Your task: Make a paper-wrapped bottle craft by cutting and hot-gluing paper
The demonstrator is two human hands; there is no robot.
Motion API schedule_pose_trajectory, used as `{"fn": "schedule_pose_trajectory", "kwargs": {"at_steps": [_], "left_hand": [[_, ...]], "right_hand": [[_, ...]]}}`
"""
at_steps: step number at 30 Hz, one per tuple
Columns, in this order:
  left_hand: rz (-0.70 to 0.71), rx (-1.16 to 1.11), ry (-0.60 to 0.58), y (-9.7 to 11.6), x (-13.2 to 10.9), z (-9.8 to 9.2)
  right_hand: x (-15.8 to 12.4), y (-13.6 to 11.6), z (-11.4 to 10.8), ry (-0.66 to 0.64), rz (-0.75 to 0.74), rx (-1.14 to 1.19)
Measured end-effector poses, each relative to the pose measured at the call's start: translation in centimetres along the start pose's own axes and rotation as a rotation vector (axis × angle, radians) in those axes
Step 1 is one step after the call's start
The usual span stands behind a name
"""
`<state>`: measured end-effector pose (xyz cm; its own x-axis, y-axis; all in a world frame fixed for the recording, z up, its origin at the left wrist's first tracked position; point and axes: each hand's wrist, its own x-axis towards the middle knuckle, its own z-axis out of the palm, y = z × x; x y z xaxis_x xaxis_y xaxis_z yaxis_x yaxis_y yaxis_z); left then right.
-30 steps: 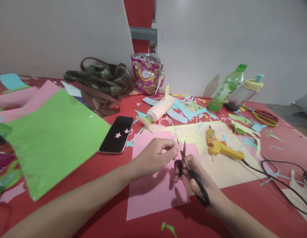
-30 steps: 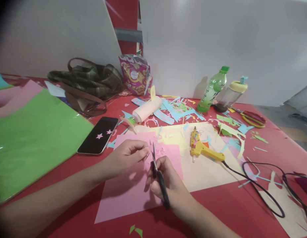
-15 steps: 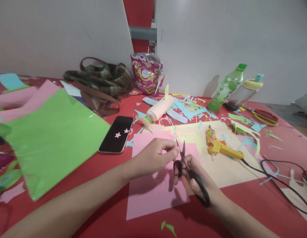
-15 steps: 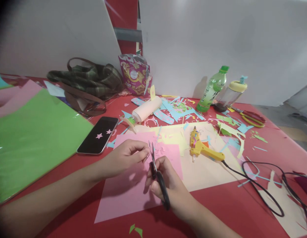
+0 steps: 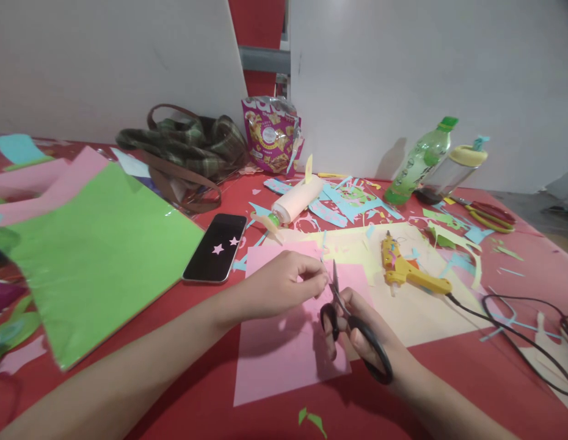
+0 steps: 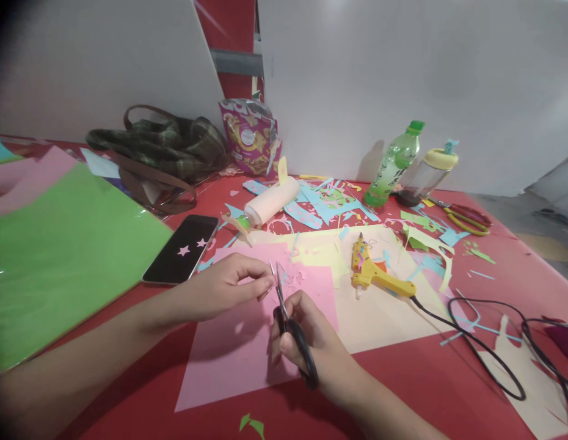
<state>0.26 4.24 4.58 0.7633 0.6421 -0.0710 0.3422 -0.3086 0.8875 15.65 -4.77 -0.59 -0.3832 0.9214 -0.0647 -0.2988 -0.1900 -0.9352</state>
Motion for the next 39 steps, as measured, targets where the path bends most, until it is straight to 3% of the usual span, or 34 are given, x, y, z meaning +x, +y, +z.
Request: {"fn": "schedule_pose_trajectory", "kwargs": {"at_steps": [39], "left_hand": [[-0.087, -0.143, 0.005, 0.05, 0.04, 0.31]], "right_hand": [[0.14, -0.3, 0.1, -0.003, -0.03, 0.013]]}}
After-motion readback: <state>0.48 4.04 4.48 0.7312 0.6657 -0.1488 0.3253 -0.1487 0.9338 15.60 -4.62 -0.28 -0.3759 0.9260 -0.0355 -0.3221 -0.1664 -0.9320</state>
